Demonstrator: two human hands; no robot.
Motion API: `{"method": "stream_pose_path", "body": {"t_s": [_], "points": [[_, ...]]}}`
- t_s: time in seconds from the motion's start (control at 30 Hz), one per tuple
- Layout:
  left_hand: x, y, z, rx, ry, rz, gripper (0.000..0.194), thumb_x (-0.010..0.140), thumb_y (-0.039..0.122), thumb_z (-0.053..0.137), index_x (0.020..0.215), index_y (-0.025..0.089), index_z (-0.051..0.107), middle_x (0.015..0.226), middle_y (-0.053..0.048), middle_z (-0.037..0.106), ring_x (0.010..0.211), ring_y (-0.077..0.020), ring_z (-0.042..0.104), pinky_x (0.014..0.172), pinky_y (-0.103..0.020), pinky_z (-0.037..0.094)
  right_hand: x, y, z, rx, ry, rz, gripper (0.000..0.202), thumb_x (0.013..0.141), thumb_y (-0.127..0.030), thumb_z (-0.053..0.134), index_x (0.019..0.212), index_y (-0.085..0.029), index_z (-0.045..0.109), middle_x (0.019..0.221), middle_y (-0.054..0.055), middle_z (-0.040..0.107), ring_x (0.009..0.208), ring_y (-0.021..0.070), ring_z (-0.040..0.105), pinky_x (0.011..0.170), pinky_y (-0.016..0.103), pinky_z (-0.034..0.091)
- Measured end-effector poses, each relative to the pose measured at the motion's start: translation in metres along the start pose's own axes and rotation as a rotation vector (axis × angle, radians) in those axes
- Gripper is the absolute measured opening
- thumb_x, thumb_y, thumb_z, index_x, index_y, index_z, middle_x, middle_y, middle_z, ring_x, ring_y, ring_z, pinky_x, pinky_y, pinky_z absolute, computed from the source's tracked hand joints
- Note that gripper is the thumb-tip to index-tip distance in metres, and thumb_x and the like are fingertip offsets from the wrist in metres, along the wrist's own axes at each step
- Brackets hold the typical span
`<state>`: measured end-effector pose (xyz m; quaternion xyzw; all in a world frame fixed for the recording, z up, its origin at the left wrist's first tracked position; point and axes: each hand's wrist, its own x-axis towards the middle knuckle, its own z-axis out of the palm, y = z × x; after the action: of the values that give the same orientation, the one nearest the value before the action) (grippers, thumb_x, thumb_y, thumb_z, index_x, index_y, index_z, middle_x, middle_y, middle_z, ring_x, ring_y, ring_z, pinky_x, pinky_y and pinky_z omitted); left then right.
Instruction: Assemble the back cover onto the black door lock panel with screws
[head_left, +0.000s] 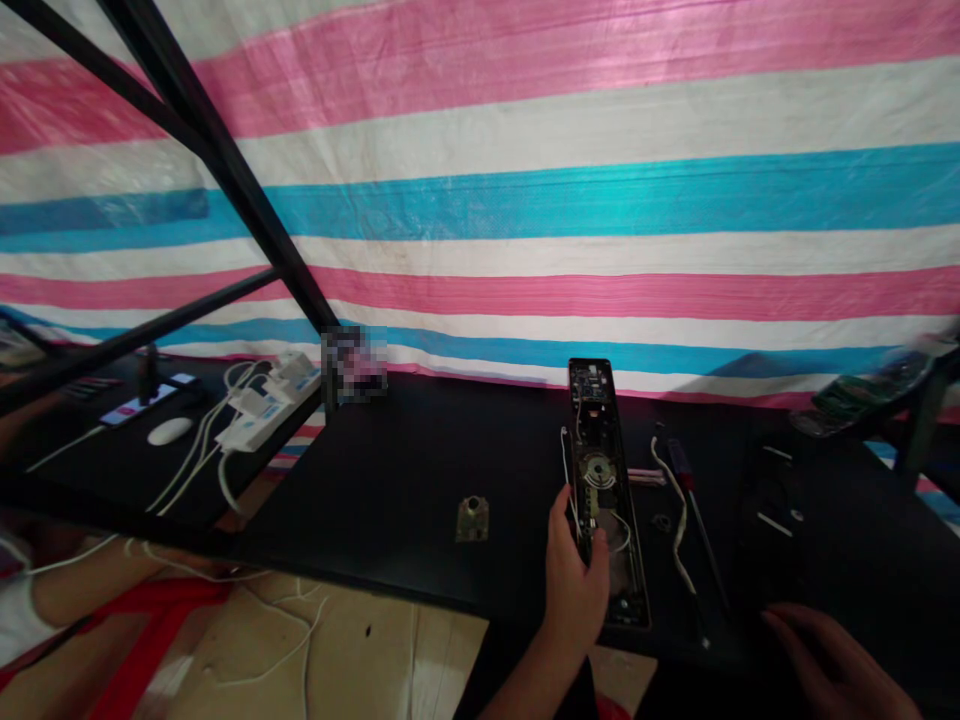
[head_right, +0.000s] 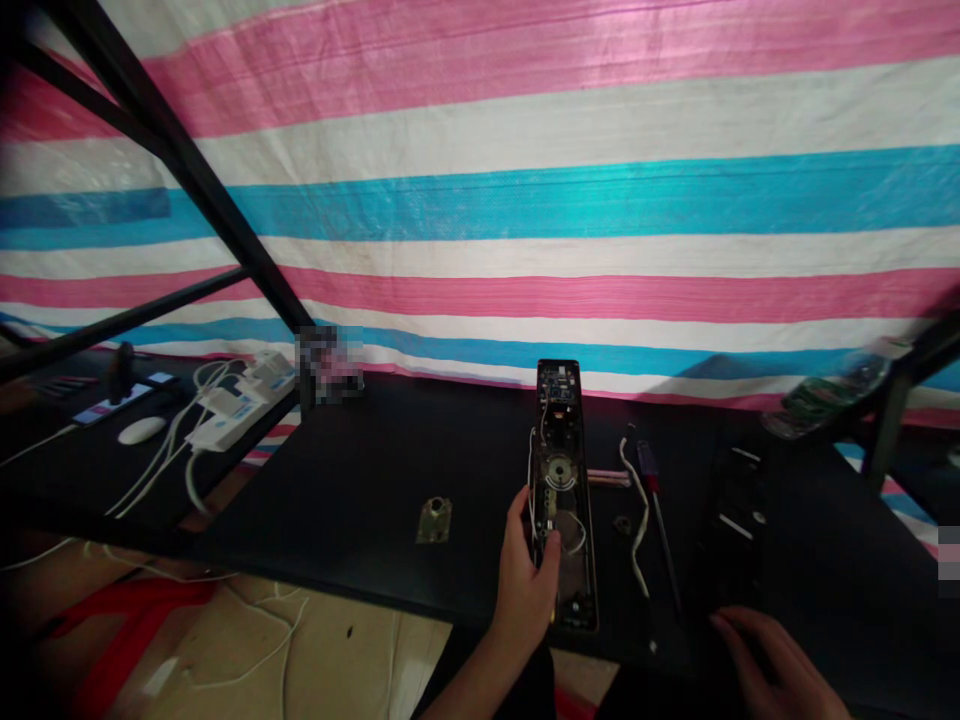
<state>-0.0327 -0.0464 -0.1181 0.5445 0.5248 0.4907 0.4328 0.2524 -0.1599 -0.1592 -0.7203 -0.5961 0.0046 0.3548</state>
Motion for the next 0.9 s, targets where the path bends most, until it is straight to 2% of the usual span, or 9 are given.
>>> {"method": "stream_pose_path", "body": {"t_s": [0.1, 0.27, 0.4, 0.57, 0.9], "points": [[0.0, 0.001, 0.0, -0.007, -0.003, -0.004, 0.056, 0.096, 0.03, 0.053, 0.149, 0.017, 0.04, 0.151, -0.016, 0.051, 0.141, -0.0267, 0.049, 0.12, -0.045, 0.035, 0.0, 0.008, 0.001, 0.043, 0.0, -0.063, 0.049, 0.089, -0.064, 0.056, 0.107, -0.023, 0.076, 0.111, 0.007, 0.079, 0.097, 0.0276, 0.077, 0.083, 0.036, 0.064], [0.001, 0.002, 0.001, -0.008, 0.005, -0.018, 0.056, 0.094, 0.028, 0.055, 0.148, 0.016, 0.041, 0.15, -0.016, 0.053, 0.14, -0.0264, 0.05, 0.12, -0.044, 0.035, -0.003, 0.019, -0.001, 0.063, -0.047, -0.026, 0.049, 0.087, -0.067, 0.058, 0.099, -0.025, 0.079, 0.1, 0.003, 0.081, 0.087, 0.0241, 0.079, 0.078, 0.03, 0.065], [0.0, 0.003, 0.0, -0.022, 0.008, -0.009, 0.057, 0.094, 0.029, 0.056, 0.147, 0.017, 0.041, 0.149, -0.016, 0.053, 0.139, -0.0263, 0.05, 0.12, -0.044, 0.036, -0.005, 0.014, -0.003, 0.037, -0.028, 0.019, 0.051, 0.085, -0.07, 0.058, 0.096, -0.025, 0.08, 0.096, 0.004, 0.081, 0.082, 0.0251, 0.079, 0.076, 0.031, 0.066], [0.0, 0.005, 0.0, -0.025, 0.002, -0.024, 0.056, 0.095, 0.028, 0.054, 0.148, 0.017, 0.041, 0.15, -0.015, 0.053, 0.141, -0.0261, 0.049, 0.12, -0.045, 0.036, -0.009, 0.006, -0.002, 0.047, -0.008, 0.03, 0.051, 0.086, -0.068, 0.06, 0.1, -0.023, 0.079, 0.103, 0.005, 0.08, 0.086, 0.0263, 0.079, 0.076, 0.032, 0.065], [-0.001, -0.003, 0.002, -0.028, -0.002, 0.001, 0.055, 0.098, 0.031, 0.051, 0.15, 0.017, 0.039, 0.153, -0.016, 0.049, 0.143, -0.0263, 0.047, 0.122, -0.046, 0.033, -0.001, -0.005, -0.004, 0.026, 0.006, 0.023, 0.047, 0.087, -0.066, 0.06, 0.091, -0.023, 0.08, 0.093, 0.005, 0.081, 0.08, 0.0255, 0.078, 0.073, 0.031, 0.065]]}}
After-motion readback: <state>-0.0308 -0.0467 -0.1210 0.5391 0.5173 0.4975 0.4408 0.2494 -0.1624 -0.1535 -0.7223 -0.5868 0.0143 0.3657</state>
